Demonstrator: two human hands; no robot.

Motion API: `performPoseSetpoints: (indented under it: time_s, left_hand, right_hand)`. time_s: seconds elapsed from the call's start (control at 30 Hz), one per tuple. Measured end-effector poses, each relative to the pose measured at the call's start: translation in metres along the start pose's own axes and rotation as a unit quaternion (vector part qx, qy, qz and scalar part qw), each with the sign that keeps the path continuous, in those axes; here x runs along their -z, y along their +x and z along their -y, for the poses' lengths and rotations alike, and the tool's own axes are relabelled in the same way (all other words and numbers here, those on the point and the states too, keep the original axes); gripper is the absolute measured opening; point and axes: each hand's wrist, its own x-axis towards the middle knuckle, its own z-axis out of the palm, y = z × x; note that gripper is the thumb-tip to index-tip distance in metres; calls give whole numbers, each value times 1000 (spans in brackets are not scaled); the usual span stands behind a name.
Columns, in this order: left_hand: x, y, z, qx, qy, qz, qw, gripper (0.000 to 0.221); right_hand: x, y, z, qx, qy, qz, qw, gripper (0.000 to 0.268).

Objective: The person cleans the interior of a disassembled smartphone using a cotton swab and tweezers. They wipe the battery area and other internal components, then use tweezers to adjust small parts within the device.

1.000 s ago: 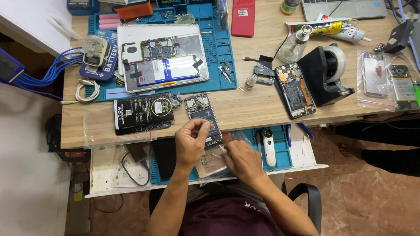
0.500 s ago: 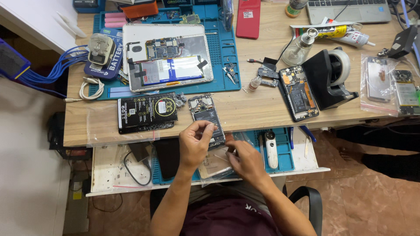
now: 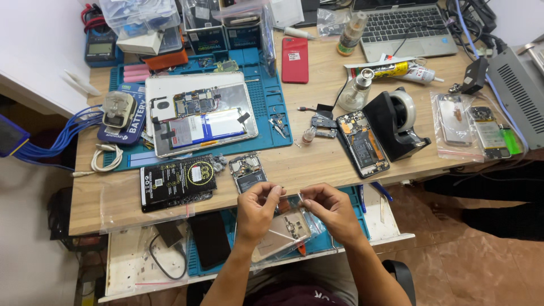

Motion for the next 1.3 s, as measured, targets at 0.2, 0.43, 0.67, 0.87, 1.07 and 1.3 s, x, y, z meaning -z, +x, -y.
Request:
performPoseSetpoints:
  time_s: [0.2, 0.43, 0.67, 0.87, 1.07, 1.3]
  left_hand:
    - [-8, 5, -10, 54, -60, 20, 997, 13]
    - [-12, 15, 0, 79, -173, 40, 981, 12]
    - [-10, 15, 9, 122, -192, 68, 971, 10]
    - [-12, 13, 12, 87, -167, 55, 981, 10]
    - [-12, 11, 9, 114, -198, 62, 972, 10]
    - [-13, 6, 0, 41, -107, 49, 992, 10]
  right_hand:
    - [19, 13, -12, 27, -26, 4, 999, 18]
    - [3, 18, 9, 141, -101, 5, 985, 15]
    - [-13, 17, 27, 281, -271, -3, 921, 12]
    - [-13, 20, 23, 368, -335, 10, 867, 13]
    - [-12, 20, 22, 317, -311, 8, 896, 9]
    - [-10, 22, 24, 160, -192, 40, 967, 11]
